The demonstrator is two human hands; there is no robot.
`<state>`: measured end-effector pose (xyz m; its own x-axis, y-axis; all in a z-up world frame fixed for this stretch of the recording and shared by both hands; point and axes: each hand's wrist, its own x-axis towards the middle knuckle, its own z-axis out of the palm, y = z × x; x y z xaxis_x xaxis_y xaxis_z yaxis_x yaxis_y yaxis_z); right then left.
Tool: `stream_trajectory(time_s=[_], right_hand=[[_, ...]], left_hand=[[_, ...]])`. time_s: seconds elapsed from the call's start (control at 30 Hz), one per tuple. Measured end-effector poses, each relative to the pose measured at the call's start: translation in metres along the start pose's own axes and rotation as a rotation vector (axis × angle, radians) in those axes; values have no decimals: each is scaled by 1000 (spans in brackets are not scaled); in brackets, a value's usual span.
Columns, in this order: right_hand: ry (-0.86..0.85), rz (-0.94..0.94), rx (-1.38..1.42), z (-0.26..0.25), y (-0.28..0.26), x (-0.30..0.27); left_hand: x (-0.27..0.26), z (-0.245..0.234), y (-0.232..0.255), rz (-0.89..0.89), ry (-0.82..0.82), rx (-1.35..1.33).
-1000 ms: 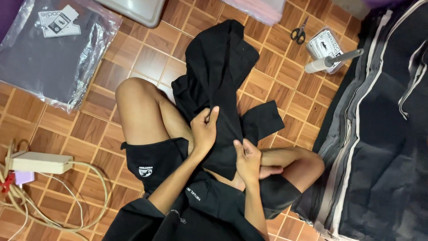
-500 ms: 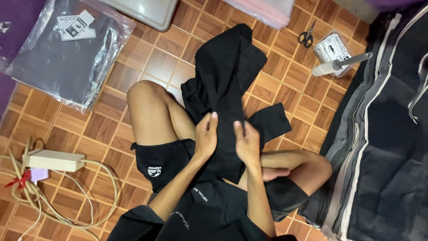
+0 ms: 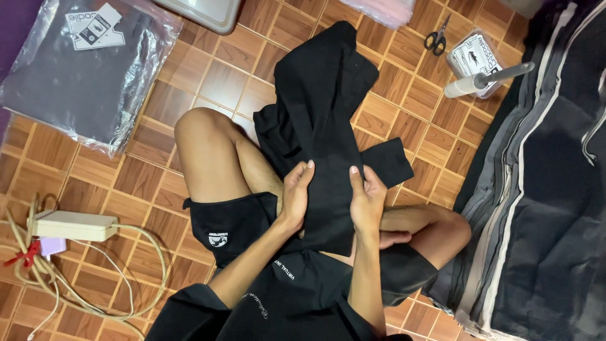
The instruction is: A person sitting on the floor carefully unfolds, inspects, and folds a pair of black pants.
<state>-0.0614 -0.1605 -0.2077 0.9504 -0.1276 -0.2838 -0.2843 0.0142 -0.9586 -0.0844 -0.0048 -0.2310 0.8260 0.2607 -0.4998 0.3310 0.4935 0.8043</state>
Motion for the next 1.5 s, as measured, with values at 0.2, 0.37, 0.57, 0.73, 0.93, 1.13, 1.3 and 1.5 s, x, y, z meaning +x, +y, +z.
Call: stream_trajectory(time_s=[0.2,0.37,0.57,0.73,0.93,1.13,1.3,1.5], right_hand=[[78,-24,61,-47,6,3],[64,6,-8,-60,-55,-21],[-354,288,-457,-85,-38,-58],[-644,221,-384,-43,-50,-82],[-753,171,-461,-40,-84,-76],[-611,64,-642,-102,-99,-39],[-517,86,-525,-101,-110,-6],[-423,-175,-619,-77,-93,12]], left_hand=[[-41,8,37,-140,7,-169],[-47,-11,-10,-120,-83,172],[-37,11,66,536,-207,741],[23,53,81,776,-132,1123],[89,71,58,501,-302,1351],[58,90,186,470,-397,216],[-7,106,242,426,-683,-368],[-39,90,149,718,-550,-285]])
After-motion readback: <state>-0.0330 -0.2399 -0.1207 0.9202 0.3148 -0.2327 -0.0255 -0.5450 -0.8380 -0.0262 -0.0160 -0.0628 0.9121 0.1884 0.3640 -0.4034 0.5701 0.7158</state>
